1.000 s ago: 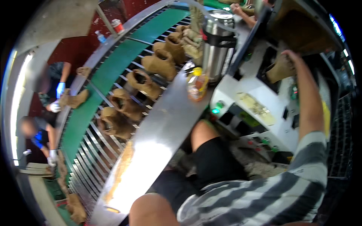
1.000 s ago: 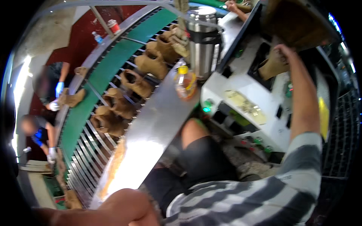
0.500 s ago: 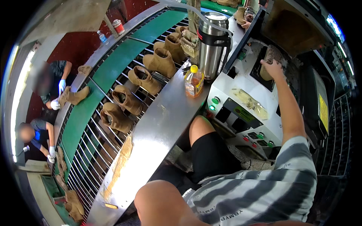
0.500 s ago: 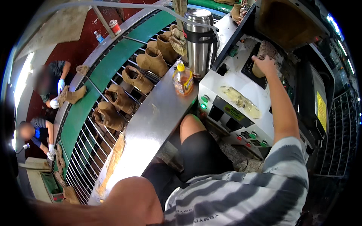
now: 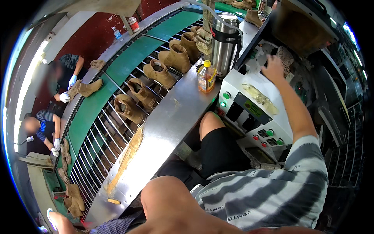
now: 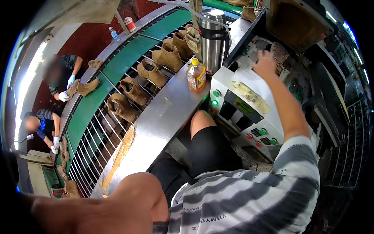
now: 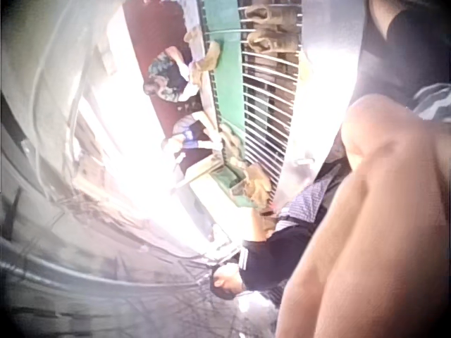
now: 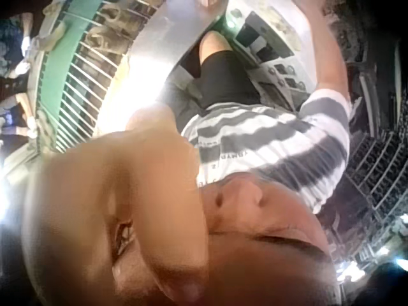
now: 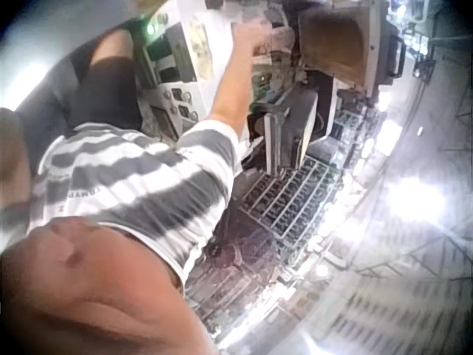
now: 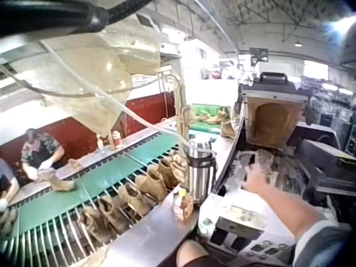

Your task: The person picks up a boot from a conveyor belt, places it inside a machine press, and then removes the boot after the machine cycle is complete.

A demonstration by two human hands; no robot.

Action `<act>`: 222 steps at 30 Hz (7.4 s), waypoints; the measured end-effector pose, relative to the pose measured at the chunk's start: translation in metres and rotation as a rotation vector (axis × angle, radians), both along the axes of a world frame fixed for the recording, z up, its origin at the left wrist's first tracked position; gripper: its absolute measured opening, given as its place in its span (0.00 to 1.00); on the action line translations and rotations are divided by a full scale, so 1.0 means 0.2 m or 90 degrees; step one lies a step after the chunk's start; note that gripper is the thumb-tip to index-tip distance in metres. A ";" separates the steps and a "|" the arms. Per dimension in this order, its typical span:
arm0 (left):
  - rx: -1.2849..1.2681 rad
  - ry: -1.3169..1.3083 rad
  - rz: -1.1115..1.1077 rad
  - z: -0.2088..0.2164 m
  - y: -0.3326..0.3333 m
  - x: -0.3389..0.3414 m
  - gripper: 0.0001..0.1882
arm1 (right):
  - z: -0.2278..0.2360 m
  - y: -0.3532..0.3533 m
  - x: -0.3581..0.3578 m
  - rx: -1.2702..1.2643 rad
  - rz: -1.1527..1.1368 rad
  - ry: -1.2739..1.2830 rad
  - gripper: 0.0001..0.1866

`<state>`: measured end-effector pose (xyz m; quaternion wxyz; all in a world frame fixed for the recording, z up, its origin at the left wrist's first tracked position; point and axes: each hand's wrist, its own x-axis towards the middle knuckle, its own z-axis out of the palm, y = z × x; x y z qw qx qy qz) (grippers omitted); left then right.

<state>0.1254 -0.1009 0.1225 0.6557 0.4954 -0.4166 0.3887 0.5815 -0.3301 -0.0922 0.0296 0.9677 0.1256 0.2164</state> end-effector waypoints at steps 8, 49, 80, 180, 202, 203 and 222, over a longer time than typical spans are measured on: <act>0.013 -0.018 0.030 0.05 -0.04 -0.10 0.12 | -0.41 0.62 -0.54 0.027 0.404 0.107 0.46; 0.136 -0.141 0.274 0.26 -0.28 -0.21 0.09 | -1.71 -0.90 -1.90 0.328 -0.090 0.727 0.20; 0.360 0.521 0.639 -1.44 0.06 0.56 0.03 | 0.17 -1.78 -0.67 0.322 -0.448 -0.014 0.49; 0.212 1.043 1.367 -2.14 1.68 -1.00 0.15 | -0.96 1.14 -1.34 0.044 0.031 0.505 0.37; 0.184 1.061 1.357 -2.12 1.66 -1.03 0.15 | -0.91 1.13 -1.38 0.062 0.015 0.518 0.37; 0.189 1.069 1.356 -2.12 1.66 -1.03 0.15 | -0.90 1.13 -1.38 0.061 0.012 0.521 0.37; 0.261 1.063 1.360 -2.10 1.60 -1.04 0.16 | -0.91 1.10 -1.38 0.090 -0.004 0.579 0.34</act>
